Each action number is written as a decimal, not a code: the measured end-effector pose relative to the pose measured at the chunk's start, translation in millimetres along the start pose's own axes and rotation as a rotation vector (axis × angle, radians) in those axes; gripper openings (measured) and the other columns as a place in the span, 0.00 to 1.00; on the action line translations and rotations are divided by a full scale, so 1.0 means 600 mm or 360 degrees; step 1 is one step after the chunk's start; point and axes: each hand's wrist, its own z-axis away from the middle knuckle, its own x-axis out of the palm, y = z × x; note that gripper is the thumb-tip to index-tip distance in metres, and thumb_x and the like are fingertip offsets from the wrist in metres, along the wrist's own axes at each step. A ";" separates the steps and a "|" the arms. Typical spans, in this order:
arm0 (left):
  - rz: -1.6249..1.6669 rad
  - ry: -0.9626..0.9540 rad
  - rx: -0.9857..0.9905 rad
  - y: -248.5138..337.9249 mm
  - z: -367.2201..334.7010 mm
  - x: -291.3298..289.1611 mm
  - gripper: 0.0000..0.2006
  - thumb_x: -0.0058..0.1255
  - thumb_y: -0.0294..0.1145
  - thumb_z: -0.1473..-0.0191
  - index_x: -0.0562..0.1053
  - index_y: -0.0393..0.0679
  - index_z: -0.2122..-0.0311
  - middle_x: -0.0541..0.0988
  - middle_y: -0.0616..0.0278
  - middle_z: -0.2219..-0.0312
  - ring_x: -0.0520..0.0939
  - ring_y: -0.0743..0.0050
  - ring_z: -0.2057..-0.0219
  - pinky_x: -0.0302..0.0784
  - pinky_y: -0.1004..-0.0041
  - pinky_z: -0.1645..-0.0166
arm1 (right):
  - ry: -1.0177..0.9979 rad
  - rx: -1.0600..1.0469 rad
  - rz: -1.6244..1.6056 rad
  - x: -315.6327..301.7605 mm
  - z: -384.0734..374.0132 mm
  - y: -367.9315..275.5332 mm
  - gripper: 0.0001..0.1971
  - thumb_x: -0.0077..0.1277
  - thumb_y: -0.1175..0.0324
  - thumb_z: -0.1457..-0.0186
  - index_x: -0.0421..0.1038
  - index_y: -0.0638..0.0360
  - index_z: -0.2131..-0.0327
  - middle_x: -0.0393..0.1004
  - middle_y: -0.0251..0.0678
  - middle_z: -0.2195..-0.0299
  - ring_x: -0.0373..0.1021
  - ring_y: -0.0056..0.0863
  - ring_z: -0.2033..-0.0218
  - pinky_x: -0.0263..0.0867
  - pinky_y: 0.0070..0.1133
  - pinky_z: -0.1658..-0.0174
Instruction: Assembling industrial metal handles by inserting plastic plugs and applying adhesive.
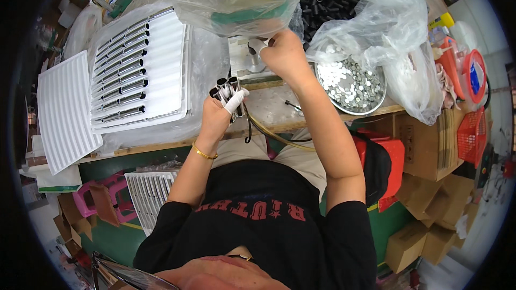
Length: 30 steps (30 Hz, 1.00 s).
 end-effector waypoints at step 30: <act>-0.1594 0.0163 0.1101 -0.052 -0.127 0.018 0.06 0.54 0.22 0.65 0.71 0.34 0.78 0.74 0.47 0.74 0.71 0.45 0.60 0.67 0.57 0.56 | 0.0472 -0.0189 -0.1238 0.037 0.048 0.063 0.14 0.52 0.79 0.49 0.68 0.66 0.58 0.73 0.35 0.64 0.68 0.20 0.62 0.62 0.17 0.56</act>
